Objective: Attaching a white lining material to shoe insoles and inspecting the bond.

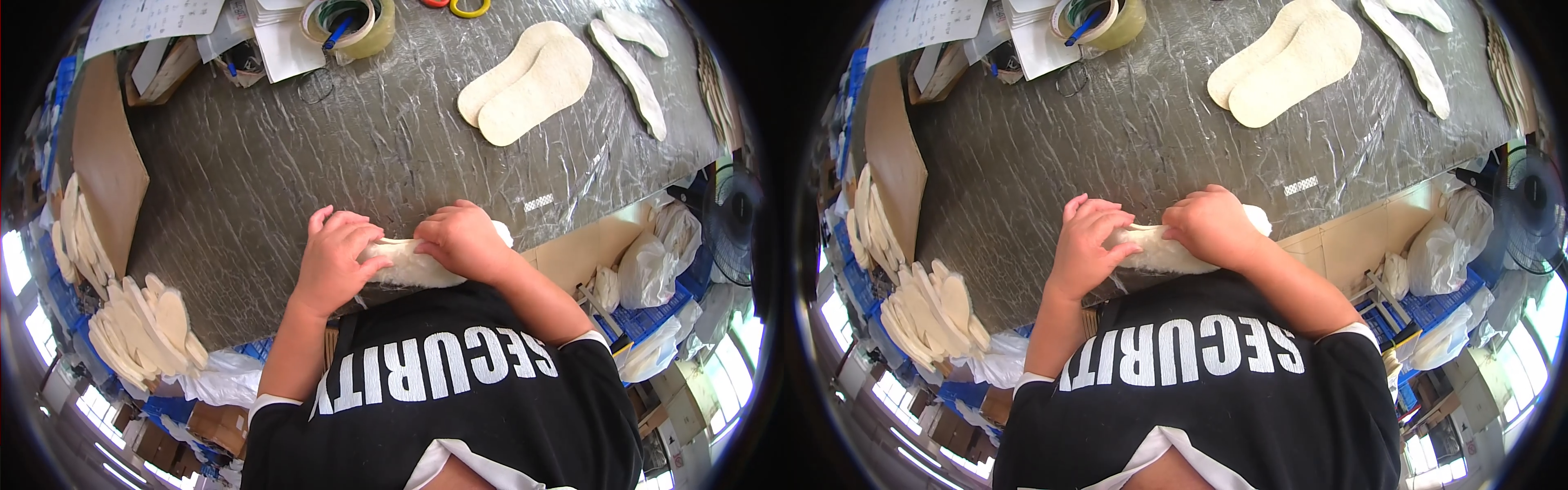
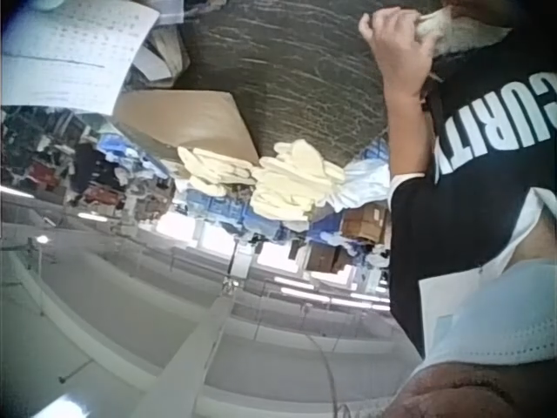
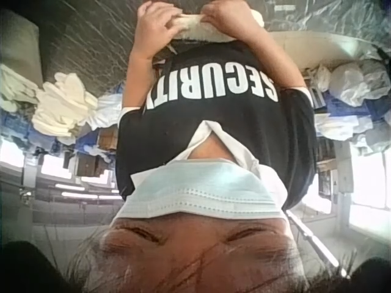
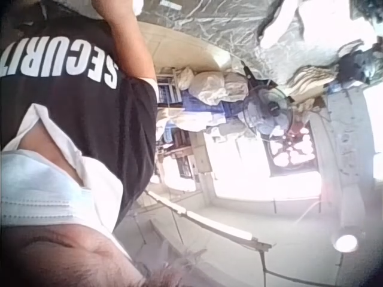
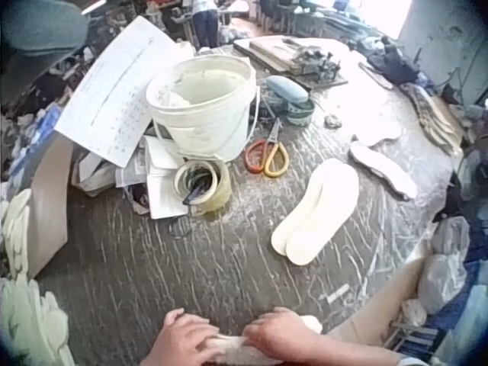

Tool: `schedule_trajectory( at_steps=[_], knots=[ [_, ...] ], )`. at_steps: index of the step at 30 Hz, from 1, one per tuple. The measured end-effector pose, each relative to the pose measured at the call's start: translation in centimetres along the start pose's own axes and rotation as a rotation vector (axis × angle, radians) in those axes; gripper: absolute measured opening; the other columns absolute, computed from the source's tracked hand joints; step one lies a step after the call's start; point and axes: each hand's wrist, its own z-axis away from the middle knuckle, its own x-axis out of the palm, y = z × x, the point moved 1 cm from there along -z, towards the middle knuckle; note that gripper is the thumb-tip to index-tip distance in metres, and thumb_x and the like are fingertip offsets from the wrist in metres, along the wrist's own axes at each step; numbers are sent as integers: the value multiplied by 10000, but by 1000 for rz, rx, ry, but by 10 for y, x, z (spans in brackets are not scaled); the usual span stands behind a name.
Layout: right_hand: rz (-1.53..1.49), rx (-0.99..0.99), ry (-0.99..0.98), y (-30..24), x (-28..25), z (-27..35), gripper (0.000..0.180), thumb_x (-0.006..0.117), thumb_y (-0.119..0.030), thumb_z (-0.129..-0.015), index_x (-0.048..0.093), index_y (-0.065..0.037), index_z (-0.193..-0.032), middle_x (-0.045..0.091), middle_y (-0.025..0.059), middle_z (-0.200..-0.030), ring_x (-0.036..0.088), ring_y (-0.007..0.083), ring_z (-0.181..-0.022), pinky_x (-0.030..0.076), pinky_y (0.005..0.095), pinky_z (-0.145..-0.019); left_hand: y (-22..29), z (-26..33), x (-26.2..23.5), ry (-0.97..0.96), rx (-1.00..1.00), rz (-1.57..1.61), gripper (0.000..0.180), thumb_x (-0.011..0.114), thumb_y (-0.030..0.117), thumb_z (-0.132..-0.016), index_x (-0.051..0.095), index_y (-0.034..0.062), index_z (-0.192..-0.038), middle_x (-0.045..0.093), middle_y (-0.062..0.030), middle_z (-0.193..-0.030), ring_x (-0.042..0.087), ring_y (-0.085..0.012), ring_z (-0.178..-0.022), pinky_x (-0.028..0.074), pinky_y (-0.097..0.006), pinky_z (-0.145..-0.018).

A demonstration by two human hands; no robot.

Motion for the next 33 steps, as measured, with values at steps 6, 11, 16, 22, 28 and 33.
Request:
schedule_trajectory(
  at_steps=[6,11,16,22,28,33],
  knots=[
    [16,-5,-5,-1,-1,-1,133,717,-175,-728,664,-111,-832,640,37,-749,626,245,-768,444,389,-708,-8,5,-2,-47,39,-3,230,769,177,-706,668,77,-887,676,-26,-1000,591,-232,-1004,331,-473,-1024],
    [21,-21,4,0,0,-1,128,715,-175,-731,662,-114,-830,637,35,-747,623,246,-765,442,386,-704,-9,3,-2,-42,51,7,165,725,166,-748,648,74,-861,671,-28,-1000,584,-237,-994,338,-461,-1005],
    [21,-31,10,2,2,0,128,715,-174,-732,662,-114,-832,638,32,-749,621,244,-762,443,383,-709,-6,0,-4,-84,64,11,140,710,136,-752,631,74,-850,664,-25,-1001,578,-232,-996,336,-458,-1000],
    [18,-29,-11,1,1,-1,126,715,-179,-733,663,-119,-831,638,29,-747,622,240,-770,445,381,-724,-6,-1,4,-74,72,47,135,698,70,-738,581,67,-806,647,-31,-932,583,-233,-963,346,-439,-995],
    [23,-53,-28,3,-2,-1,151,713,-186,-738,661,-126,-865,637,28,-758,624,241,-781,440,383,-731,-6,-1,8,-52,69,64,137,682,56,-746,557,68,-801,632,-39,-869,590,-239,-892,364,-430,-966],
    [21,-61,-82,-3,-10,-4,184,706,-211,-756,664,-114,-907,645,34,-775,629,237,-803,438,379,-752,-6,-2,12,7,84,51,142,679,48,-739,546,66,-786,628,-46,-828,592,-243,-835,384,-408,-888]
  ],
)
